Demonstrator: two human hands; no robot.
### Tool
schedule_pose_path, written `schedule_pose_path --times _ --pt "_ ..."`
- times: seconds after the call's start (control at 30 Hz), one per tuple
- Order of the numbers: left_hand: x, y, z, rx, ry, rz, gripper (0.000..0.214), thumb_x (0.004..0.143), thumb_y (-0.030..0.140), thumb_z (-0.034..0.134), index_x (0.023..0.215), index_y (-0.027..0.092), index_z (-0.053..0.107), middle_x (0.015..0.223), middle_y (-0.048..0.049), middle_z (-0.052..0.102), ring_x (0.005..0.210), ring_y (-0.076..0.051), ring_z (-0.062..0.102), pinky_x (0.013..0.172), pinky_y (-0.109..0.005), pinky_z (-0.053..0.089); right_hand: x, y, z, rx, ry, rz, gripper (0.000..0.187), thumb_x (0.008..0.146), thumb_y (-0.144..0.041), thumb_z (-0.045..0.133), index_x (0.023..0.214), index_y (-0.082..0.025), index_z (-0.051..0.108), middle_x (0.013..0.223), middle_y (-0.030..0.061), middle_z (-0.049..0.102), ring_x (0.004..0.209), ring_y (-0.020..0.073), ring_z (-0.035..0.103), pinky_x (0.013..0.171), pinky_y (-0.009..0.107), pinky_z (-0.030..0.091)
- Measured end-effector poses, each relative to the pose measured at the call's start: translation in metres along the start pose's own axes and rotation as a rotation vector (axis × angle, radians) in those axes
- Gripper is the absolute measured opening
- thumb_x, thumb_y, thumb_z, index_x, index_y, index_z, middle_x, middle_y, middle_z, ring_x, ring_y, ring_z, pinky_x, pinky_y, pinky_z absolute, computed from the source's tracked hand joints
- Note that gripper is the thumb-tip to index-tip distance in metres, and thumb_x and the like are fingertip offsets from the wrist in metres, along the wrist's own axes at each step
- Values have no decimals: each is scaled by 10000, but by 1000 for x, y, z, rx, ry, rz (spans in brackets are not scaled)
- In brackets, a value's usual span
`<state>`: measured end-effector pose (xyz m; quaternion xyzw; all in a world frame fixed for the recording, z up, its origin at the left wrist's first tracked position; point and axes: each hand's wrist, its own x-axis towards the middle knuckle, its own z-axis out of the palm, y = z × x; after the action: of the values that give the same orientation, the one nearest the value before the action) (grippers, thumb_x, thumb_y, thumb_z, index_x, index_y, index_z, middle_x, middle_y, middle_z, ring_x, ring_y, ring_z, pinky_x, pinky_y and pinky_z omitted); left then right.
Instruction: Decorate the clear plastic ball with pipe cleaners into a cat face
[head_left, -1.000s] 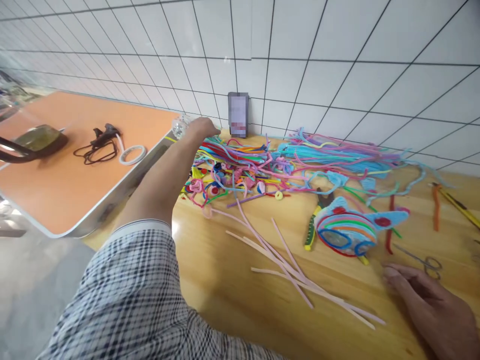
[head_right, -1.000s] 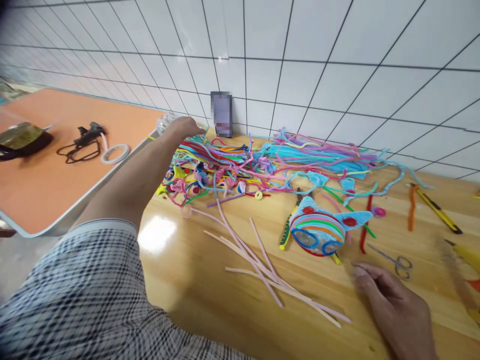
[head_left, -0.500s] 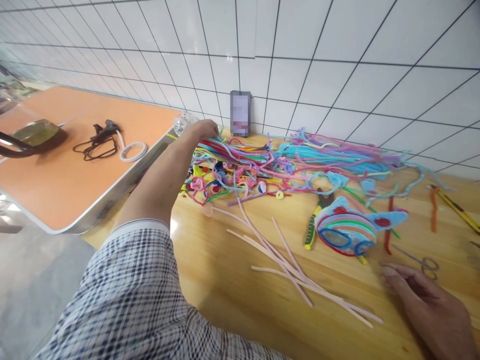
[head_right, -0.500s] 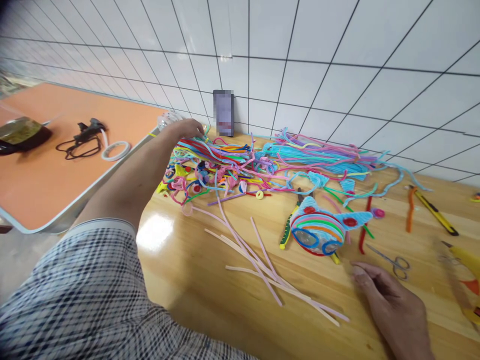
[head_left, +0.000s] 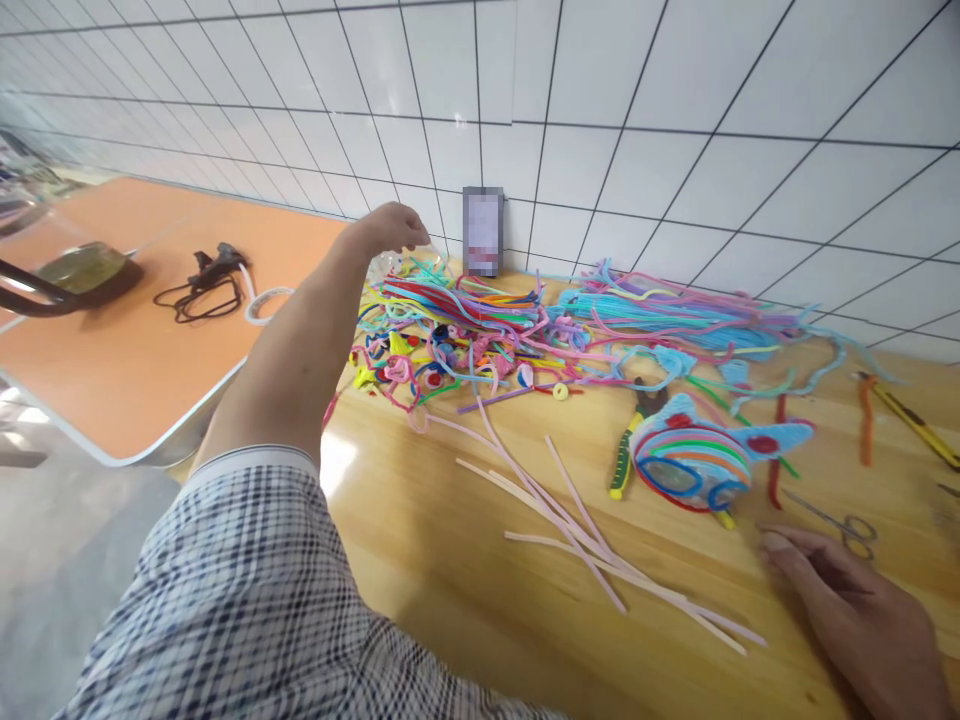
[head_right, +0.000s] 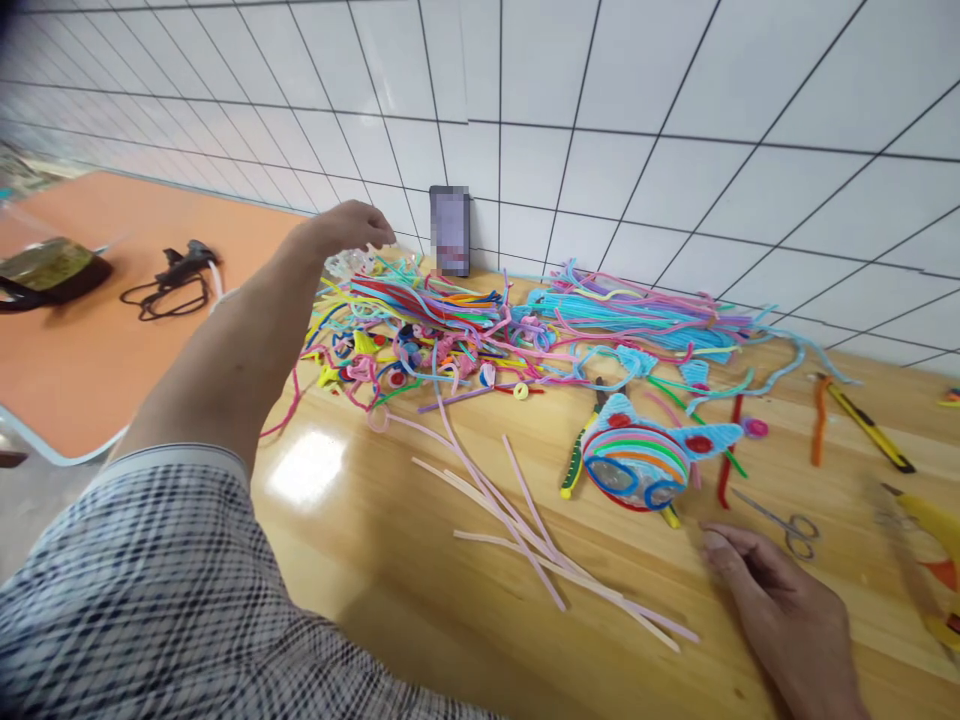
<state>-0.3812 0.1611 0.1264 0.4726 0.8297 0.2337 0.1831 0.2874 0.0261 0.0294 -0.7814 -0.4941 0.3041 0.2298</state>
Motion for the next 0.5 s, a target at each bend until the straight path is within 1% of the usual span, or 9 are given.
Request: schedule_pose_path --times 0.07,0.13,0.2,0.23,0.3,0.37,0.43,0.5 --pt "-10 6 -12 -73 22 -13 73 1019 129 817 979 150 759 785 29 722 879 -133 662 988 -346 579 0 -1 0 -3 3 3 376 344 -682 721 558 -387 815 825 49 896 1092 515 861 1169 654 659" --pt "-18 11 -24 -126 69 -24 53 1068 110 766 1029 133 740 868 10 776 921 -124 699 982 -330 591 0 0 1 -8 8 4 418 340 -692 719 594 -378 825 836 53 896 1094 508 858 1150 643 665" --pt "-25 15 -37 -183 163 -26 16 1115 115 708 1122 104 717 1061 -42 845 943 -110 714 997 -336 613 0 2 1 -26 4 -1 464 346 -709 717 634 -362 833 827 60 887 1065 495 855 1093 623 682" --pt "-29 17 -44 -207 223 -20 68 1144 133 670 1183 84 697 1186 -77 861 945 -99 712 1016 -347 626 1 3 1 -36 3 -8 484 357 -720 714 650 -354 836 818 63 879 1045 488 854 1062 612 689" --pt "-40 18 -62 -245 348 1 168 1195 171 579 1286 43 640 1401 -149 837 950 -79 701 1070 -381 647 2 6 1 -45 2 -33 510 387 -738 705 676 -338 837 802 69 868 1006 474 855 1010 594 697" --pt "-56 16 -82 -271 441 25 205 1202 171 511 1314 28 607 1509 -196 798 982 -83 719 1128 -436 665 4 9 0 -35 -5 -74 518 418 -736 709 700 -324 844 814 73 875 980 458 858 975 577 704" --pt "-78 9 -104 -284 510 54 220 1178 161 462 1312 66 608 1544 -187 790 1111 -124 775 1180 -483 674 5 12 0 -20 -18 -111 508 442 -727 721 712 -318 851 822 72 888 953 448 860 937 567 705" --pt "-105 0 -126 -282 603 78 277 1121 269 535 1351 136 614 1521 -136 827 1240 -213 817 1153 -548 713 6 14 0 -7 -27 -130 505 459 -730 721 721 -322 862 821 62 898 935 446 859 912 566 690"
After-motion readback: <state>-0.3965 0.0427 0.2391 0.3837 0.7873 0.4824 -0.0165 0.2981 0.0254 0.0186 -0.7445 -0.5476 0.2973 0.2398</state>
